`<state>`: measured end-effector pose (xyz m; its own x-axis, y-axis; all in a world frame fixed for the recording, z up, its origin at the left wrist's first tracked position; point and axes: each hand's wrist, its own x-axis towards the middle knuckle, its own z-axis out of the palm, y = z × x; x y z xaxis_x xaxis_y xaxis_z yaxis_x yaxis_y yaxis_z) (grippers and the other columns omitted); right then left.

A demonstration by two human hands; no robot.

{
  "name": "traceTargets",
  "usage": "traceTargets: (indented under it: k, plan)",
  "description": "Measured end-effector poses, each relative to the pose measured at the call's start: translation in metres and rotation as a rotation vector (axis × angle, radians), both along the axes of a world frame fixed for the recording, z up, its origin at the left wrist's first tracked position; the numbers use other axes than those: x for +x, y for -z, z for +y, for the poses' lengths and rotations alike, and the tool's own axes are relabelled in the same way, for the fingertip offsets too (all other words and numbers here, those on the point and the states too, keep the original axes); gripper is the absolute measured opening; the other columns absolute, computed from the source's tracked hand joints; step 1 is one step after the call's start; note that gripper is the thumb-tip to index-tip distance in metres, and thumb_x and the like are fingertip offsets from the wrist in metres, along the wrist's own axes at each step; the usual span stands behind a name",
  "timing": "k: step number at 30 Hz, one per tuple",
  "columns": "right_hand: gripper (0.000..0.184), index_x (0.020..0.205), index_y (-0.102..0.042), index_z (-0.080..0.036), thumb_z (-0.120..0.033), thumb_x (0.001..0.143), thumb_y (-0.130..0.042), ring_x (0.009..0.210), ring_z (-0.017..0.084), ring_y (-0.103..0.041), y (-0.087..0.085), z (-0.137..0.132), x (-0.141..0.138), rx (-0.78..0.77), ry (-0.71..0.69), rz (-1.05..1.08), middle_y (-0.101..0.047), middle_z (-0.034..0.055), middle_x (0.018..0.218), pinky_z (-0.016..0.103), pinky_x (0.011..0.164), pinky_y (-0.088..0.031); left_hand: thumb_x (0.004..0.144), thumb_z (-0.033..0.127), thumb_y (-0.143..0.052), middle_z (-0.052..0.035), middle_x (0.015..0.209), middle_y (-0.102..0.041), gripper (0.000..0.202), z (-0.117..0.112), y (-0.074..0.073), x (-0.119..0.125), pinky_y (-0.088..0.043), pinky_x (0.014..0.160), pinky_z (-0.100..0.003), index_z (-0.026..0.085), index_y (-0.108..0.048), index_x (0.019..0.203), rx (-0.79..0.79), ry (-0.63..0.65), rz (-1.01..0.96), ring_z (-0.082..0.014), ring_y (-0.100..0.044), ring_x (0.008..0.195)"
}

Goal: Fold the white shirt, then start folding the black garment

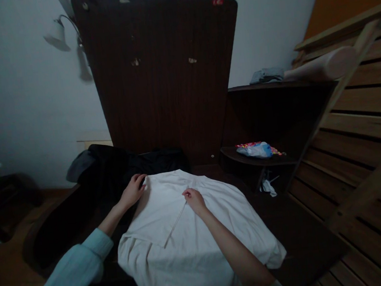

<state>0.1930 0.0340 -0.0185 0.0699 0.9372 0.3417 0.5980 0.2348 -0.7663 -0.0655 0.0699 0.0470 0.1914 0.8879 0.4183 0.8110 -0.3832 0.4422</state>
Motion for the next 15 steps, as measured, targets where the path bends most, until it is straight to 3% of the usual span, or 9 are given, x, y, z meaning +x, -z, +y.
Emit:
traceTargets:
  k: [3,7,15]
  plan:
    - [0.018,0.068,-0.063,-0.019,-0.012,0.067,-0.046,0.062,0.013,-0.054,0.005,0.002,0.001,0.030,0.001,-0.022,-0.061,-0.0003,0.068,0.024,0.063,-0.042,0.076,0.012,-0.040,-0.0093,0.109,-0.050,0.035,0.026,0.012,0.003,-0.041,0.087,-0.029,0.017,-0.056,0.106,-0.024,0.028,-0.026,-0.0192,-0.053,0.100]
    - [0.019,0.070,-0.063,-0.020,-0.011,0.068,-0.046,0.062,0.013,-0.054,0.009,0.005,0.002,0.051,-0.012,-0.046,-0.062,-0.0003,0.071,0.024,0.063,-0.042,0.079,0.013,-0.036,-0.0067,0.093,-0.055,0.029,0.045,0.015,-0.003,-0.043,0.081,-0.027,0.017,-0.057,0.098,-0.089,0.045,0.026,-0.0170,-0.056,0.088]
    - [0.022,0.069,-0.062,-0.019,-0.006,0.063,-0.045,0.059,0.011,-0.050,0.008,0.005,0.001,0.049,0.021,-0.082,-0.057,-0.0022,0.066,0.022,0.061,-0.040,0.083,0.020,-0.038,-0.0079,0.083,-0.061,0.018,0.045,0.021,0.012,-0.043,0.070,-0.027,0.014,-0.051,0.095,-0.104,-0.101,0.031,-0.0186,-0.059,0.079]
